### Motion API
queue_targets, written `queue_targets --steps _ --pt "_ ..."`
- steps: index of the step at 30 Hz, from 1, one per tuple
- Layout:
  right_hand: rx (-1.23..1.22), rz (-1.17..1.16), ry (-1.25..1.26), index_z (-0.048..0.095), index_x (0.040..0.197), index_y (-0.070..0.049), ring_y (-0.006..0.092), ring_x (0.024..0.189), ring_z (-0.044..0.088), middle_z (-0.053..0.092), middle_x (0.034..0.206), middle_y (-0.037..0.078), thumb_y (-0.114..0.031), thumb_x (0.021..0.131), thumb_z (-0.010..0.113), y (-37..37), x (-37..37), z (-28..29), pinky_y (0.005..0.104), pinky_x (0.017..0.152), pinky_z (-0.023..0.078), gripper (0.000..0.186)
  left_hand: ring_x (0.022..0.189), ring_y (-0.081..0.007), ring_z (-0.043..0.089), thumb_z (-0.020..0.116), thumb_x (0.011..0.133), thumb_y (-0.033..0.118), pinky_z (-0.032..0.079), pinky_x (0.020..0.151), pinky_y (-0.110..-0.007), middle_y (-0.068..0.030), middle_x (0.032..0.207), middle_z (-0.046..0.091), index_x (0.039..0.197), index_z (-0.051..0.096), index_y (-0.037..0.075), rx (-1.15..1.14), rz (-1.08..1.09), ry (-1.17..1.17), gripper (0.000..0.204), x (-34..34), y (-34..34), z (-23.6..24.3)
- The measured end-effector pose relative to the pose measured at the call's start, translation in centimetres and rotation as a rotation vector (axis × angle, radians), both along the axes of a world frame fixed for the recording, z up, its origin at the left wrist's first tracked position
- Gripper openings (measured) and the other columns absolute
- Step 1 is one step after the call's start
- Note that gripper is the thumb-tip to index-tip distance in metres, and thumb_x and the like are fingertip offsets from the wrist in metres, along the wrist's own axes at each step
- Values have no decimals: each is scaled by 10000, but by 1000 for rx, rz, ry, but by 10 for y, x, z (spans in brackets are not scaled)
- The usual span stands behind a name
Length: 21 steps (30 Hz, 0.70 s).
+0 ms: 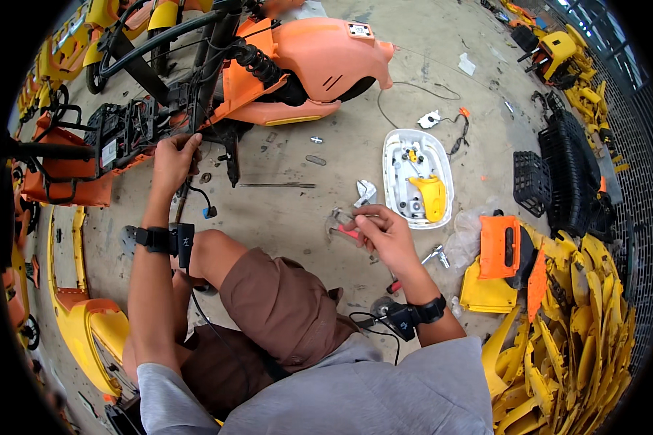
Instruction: The person sits on the floor and handles various scooter parts, including wires and a small sensor, before attempting to attach a component to the frame of an orange electric scooter.
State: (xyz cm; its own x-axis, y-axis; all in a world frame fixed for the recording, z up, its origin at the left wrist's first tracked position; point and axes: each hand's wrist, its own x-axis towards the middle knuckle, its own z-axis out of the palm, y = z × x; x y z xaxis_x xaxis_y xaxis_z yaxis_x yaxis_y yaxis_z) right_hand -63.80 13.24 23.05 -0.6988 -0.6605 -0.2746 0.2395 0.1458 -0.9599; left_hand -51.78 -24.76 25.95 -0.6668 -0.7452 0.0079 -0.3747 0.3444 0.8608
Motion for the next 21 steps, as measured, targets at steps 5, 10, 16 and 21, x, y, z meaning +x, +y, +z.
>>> queue_targets --steps 5,10,16,21 --pt "-29 -16 29 565 1050 17 97 609 578 688 879 119 -143 943 547 15 4 35 204 514 430 194 428 -113 556 621 899 270 432 435 -276 -75 587 616 775 641 -54 22 -60 -60 348 11 -2 -5" --pt "-128 63 31 565 1019 6 114 614 583 671 857 154 -105 916 579 -9 14 62 219 541 466 152 585 -159 623 618 863 177 488 558 -303 -112 713 655 875 644 -91 -220 -193 -85 270 35 0 30" --pt "-85 132 224 569 993 17 92 655 591 681 891 143 -21 839 655 -56 31 86 209 554 469 181 609 -138 629 574 919 180 522 512 -255 -98 746 641 1025 589 -68 497 -190 132 270 90 52 111" --pt "-146 181 279 597 997 32 97 798 628 680 932 96 42 798 692 -95 54 89 216 665 512 221 465 -180 573 512 951 227 478 441 -276 -89 604 588 995 576 -44 958 -69 301 282 135 96 120"
